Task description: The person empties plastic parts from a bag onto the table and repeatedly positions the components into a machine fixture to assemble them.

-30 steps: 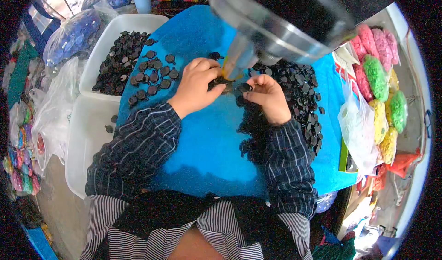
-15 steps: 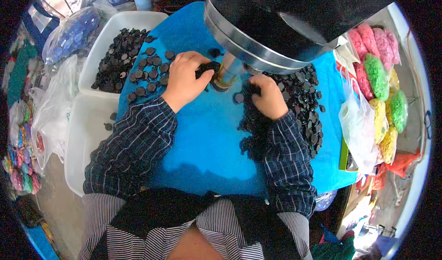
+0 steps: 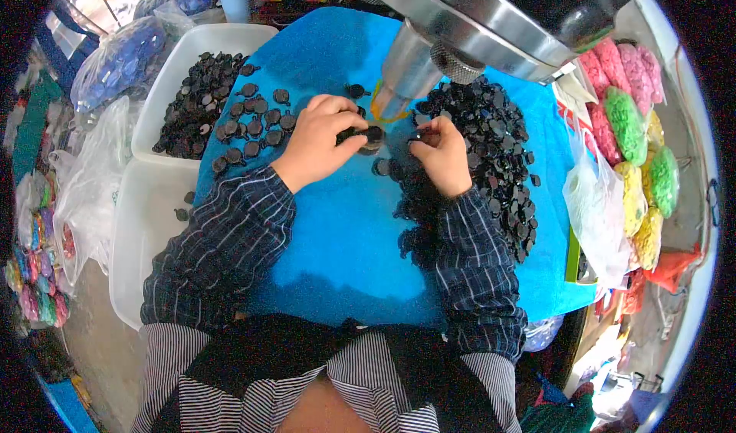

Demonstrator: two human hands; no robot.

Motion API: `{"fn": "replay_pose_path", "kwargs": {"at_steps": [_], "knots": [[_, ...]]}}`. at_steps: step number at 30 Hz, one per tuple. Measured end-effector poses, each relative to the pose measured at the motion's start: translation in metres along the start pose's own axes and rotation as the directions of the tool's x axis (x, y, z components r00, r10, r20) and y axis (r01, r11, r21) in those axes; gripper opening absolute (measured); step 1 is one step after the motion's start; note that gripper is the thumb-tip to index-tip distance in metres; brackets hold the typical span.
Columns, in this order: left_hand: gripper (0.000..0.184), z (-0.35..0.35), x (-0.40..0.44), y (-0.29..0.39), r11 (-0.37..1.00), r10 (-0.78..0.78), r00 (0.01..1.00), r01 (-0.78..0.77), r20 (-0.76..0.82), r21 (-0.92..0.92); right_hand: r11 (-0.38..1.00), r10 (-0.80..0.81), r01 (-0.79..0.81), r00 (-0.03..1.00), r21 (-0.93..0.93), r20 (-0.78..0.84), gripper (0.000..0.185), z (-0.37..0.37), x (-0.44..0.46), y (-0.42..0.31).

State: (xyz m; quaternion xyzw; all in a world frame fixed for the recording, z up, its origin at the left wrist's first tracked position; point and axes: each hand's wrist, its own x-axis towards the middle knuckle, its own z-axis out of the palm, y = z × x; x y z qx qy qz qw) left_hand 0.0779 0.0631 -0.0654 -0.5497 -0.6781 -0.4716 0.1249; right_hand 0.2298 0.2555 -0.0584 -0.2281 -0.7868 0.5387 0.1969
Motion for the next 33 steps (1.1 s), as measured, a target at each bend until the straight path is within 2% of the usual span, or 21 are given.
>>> {"fn": "replay_pose_path", "kwargs": {"at_steps": [2, 6, 10, 13, 18, 21, 26, 29, 33], "knots": [[0.015, 0.001, -0.001, -0.001, 1.0, 0.019, 0.999, -0.019, 0.037, 0.003, 1.0, 0.0, 0.0, 1.0, 0.025, 0.006, 0.028, 0.003, -0.003, -0.004], [0.013, 0.007, 0.002, -0.005, 0.993, -0.013, 1.0, 0.01, -0.025, -0.116, 0.998, -0.018, 0.017, 1.0, 0.055, 0.023, 0.03, 0.007, -0.004, -0.009], [0.014, 0.01, 0.002, -0.005, 0.99, -0.094, 0.996, 0.092, -0.011, -0.106, 0.998, -0.053, 0.052, 0.998, 0.023, 0.026, 0.03, 0.007, -0.005, -0.009], [0.016, 0.012, 0.001, -0.006, 0.994, -0.097, 0.994, 0.099, -0.044, 0.044, 0.998, -0.054, 0.053, 0.998, 0.029, 0.034, 0.03, 0.008, -0.002, -0.004], [0.016, 0.012, 0.002, -0.005, 0.992, -0.095, 0.993, 0.1, -0.074, 0.074, 0.998, -0.065, 0.064, 0.998, 0.029, 0.023, 0.029, 0.008, -0.002, -0.002], [0.014, 0.011, 0.002, -0.005, 0.987, -0.149, 0.985, 0.154, -0.092, 0.047, 0.999, -0.048, 0.047, 0.999, 0.018, 0.019, 0.029, 0.008, -0.003, -0.003], [0.011, 0.012, 0.002, -0.01, 0.989, -0.144, 0.981, 0.147, -0.131, 0.014, 0.991, -0.035, 0.033, 0.999, 0.13, 0.007, 0.027, 0.01, -0.005, -0.007], [0.009, 0.011, 0.002, -0.01, 0.988, -0.156, 0.983, 0.154, -0.099, -0.034, 0.982, -0.014, 0.016, 1.0, 0.191, -0.007, 0.026, 0.015, -0.007, -0.015], [0.013, 0.01, 0.001, -0.011, 0.991, -0.129, 0.989, 0.127, -0.076, -0.031, 0.956, -0.048, 0.02, 0.995, 0.292, 0.087, 0.025, 0.021, -0.007, -0.031]]}}
